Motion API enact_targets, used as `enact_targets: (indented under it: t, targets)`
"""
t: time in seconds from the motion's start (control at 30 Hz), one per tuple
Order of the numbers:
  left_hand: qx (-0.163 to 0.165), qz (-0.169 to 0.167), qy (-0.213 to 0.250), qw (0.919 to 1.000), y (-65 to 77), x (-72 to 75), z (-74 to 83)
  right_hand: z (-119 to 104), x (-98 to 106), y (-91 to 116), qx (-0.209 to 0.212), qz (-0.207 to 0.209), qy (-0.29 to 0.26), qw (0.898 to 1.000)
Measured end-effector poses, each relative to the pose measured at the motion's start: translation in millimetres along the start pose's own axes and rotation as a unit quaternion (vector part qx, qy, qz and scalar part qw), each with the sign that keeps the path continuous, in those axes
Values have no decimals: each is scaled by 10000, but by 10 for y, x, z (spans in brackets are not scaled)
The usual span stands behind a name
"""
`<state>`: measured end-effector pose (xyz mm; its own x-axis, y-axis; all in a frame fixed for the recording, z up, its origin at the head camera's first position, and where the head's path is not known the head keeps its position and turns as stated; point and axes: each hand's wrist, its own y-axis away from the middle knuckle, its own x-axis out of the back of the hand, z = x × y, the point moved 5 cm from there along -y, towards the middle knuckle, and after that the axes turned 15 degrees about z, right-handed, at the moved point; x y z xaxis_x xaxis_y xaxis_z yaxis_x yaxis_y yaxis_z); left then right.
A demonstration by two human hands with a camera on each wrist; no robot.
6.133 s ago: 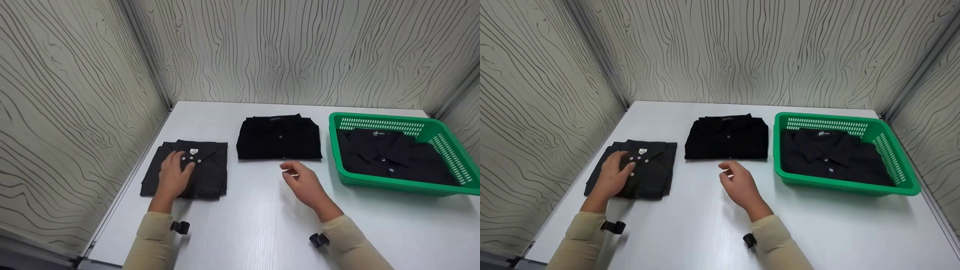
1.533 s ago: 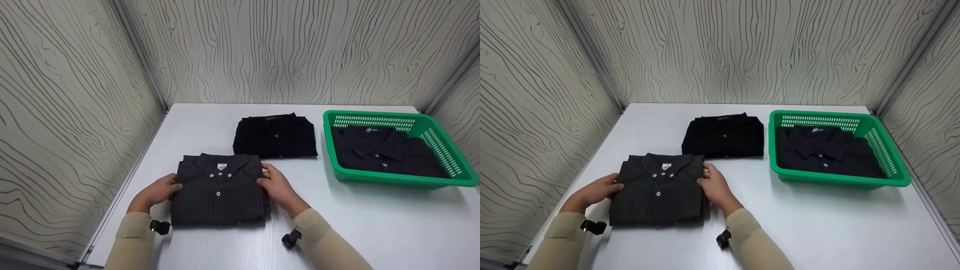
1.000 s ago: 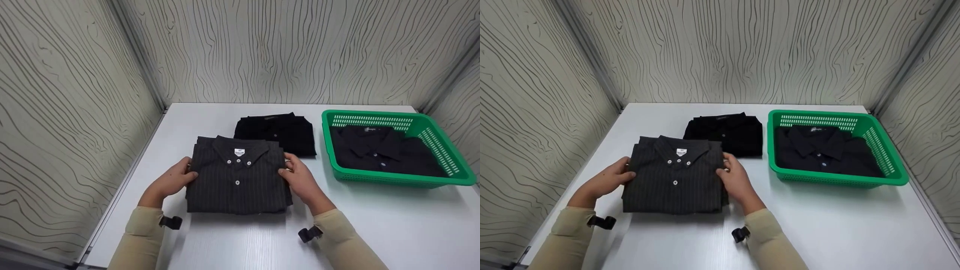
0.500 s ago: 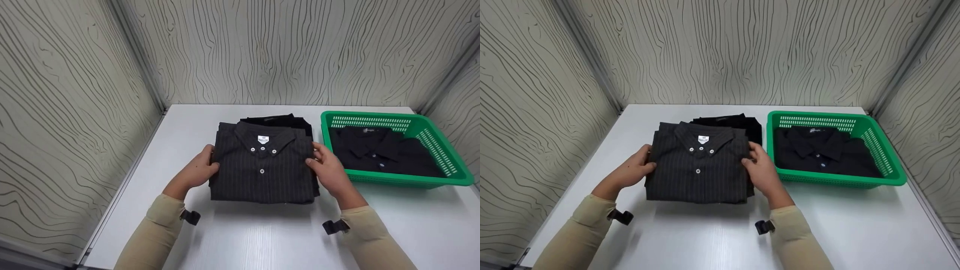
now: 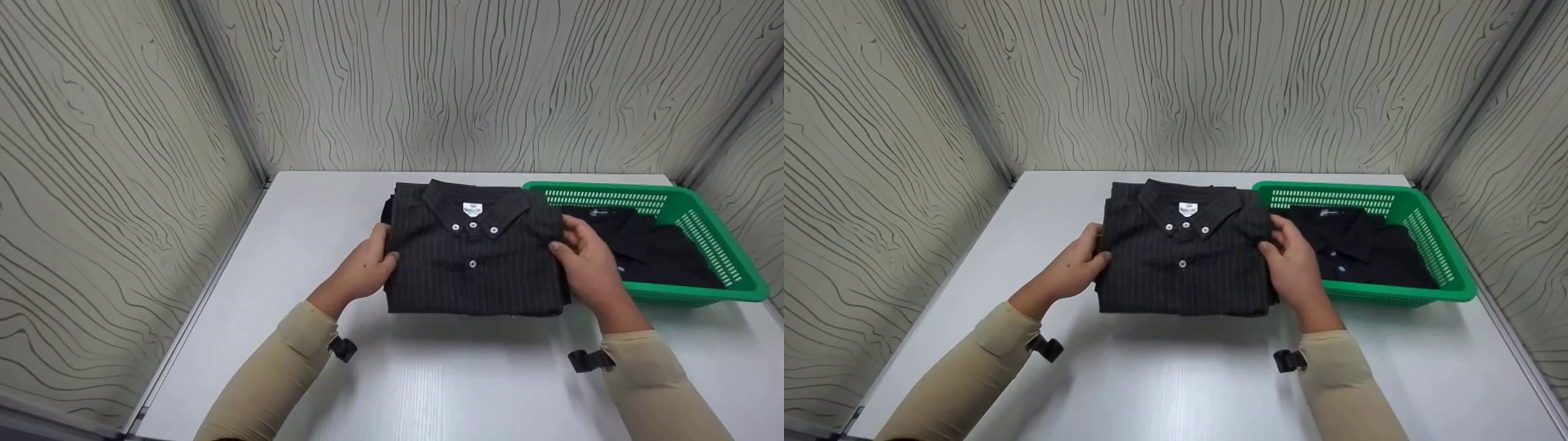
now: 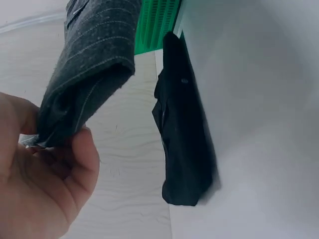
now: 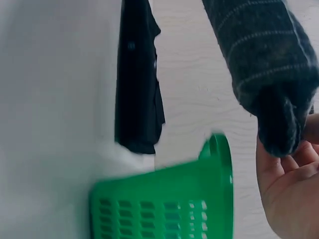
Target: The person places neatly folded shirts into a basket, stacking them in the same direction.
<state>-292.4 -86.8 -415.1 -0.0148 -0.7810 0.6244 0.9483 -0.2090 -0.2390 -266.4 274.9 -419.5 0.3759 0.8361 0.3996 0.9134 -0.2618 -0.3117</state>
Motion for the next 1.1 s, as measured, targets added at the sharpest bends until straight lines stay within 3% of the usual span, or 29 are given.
enact_targets:
  t: [0.27,0.43,0.63,0.8,1.1]
  targets:
    - [-642,224,-93,9976,-155,-266,414,105,462,-155,120,719,512,9960]
    - [-971,300,-199,9946,-295,-491,656,174,756,-309,-69,890,891,9920]
    - [-1106,281,-362,9928,-488,-797,921,257,1116,-480,-303,967,1357,9856]
    - [-1032,238,-556,9928,-648,-1007,1102,318,1357,-584,-433,1165,1683,9779]
    - [-1163,319,-922,9884,-837,-1324,1379,381,1680,-664,-566,1643,2478,9531]
